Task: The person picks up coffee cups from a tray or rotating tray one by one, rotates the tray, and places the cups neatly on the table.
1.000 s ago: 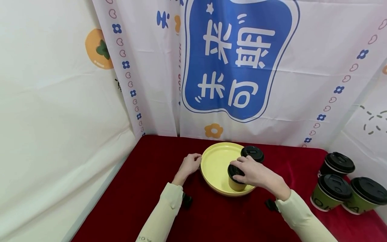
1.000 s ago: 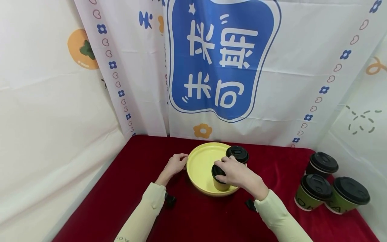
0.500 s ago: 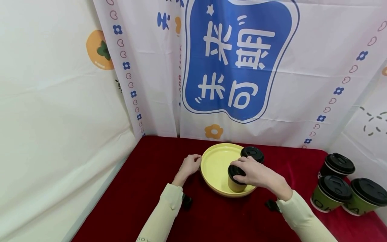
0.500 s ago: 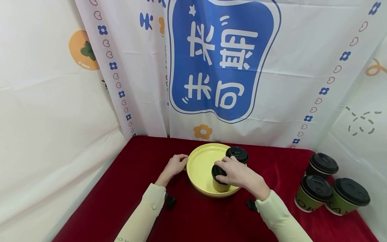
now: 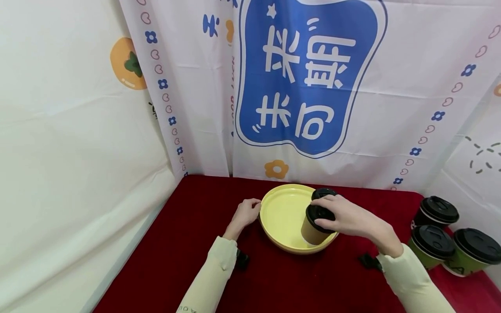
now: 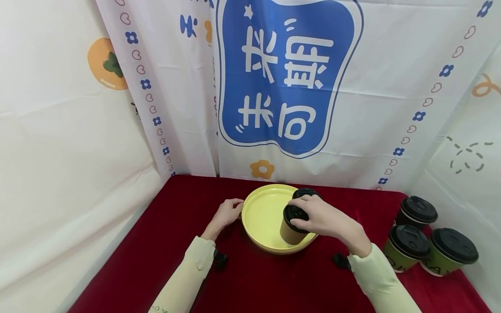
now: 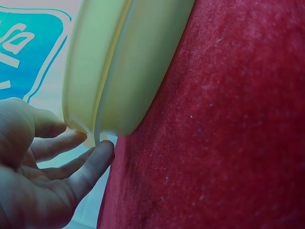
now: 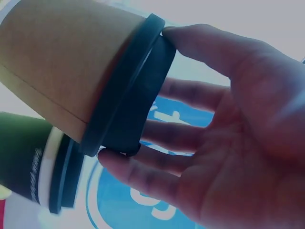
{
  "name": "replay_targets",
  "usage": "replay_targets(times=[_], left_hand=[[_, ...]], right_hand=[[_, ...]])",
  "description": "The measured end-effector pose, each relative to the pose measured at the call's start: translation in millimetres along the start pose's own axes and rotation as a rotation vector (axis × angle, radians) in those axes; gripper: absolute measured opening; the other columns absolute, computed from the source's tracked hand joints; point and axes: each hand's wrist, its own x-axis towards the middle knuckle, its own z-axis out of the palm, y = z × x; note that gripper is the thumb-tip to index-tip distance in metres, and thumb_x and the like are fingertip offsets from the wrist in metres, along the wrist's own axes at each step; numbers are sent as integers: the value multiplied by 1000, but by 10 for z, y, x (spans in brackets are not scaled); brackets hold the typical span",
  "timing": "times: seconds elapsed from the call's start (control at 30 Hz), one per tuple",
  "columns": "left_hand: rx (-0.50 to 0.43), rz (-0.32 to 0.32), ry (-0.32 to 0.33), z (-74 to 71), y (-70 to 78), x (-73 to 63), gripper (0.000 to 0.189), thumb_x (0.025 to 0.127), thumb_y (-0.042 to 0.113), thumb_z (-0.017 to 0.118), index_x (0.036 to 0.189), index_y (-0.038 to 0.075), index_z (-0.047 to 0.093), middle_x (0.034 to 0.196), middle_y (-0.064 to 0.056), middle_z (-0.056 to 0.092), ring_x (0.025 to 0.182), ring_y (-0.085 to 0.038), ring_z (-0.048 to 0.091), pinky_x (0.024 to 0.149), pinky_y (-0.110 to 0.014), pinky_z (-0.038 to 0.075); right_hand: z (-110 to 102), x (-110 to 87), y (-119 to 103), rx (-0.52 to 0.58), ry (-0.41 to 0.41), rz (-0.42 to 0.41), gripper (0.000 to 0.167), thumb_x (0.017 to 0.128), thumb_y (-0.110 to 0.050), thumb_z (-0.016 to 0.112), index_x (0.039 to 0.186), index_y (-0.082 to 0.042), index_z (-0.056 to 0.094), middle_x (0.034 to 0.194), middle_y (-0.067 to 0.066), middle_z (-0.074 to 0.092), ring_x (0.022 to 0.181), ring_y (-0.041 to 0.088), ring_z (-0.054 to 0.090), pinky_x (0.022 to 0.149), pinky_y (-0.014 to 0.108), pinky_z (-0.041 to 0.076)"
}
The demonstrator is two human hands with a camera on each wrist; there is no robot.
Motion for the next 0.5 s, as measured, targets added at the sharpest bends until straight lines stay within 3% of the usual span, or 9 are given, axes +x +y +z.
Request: replay_targets(times=[0.17, 0.33, 0.5], left_hand=[[11, 14, 0, 12, -4, 1, 37, 103, 29, 47, 131, 11, 62, 81, -3, 66, 63, -14, 56, 61, -25, 45], [28, 13, 12, 9, -1, 2, 36, 103, 29, 47, 130, 11, 64, 87, -2, 67, 65, -14, 56, 62, -25, 46], [32, 14, 16, -6, -13, 8, 35, 103, 28, 48, 129, 11, 65, 89, -3, 67, 67, -14, 57, 63, -25, 46]], right_hand=[[-152, -191, 69, 2, 41, 20, 44, 92, -31, 68, 133, -16, 61, 128, 8, 63, 117, 29, 56, 98, 53, 48], [-305, -399, 183, -21, 84, 34, 44, 90, -32, 71, 130, -17, 62, 124, 3, 65, 114, 27, 58, 96, 54, 49], [-404, -581, 327, -60, 108, 59, 47, 89, -35, 72, 130, -16, 61, 124, 7, 65, 113, 30, 59, 92, 55, 49]])
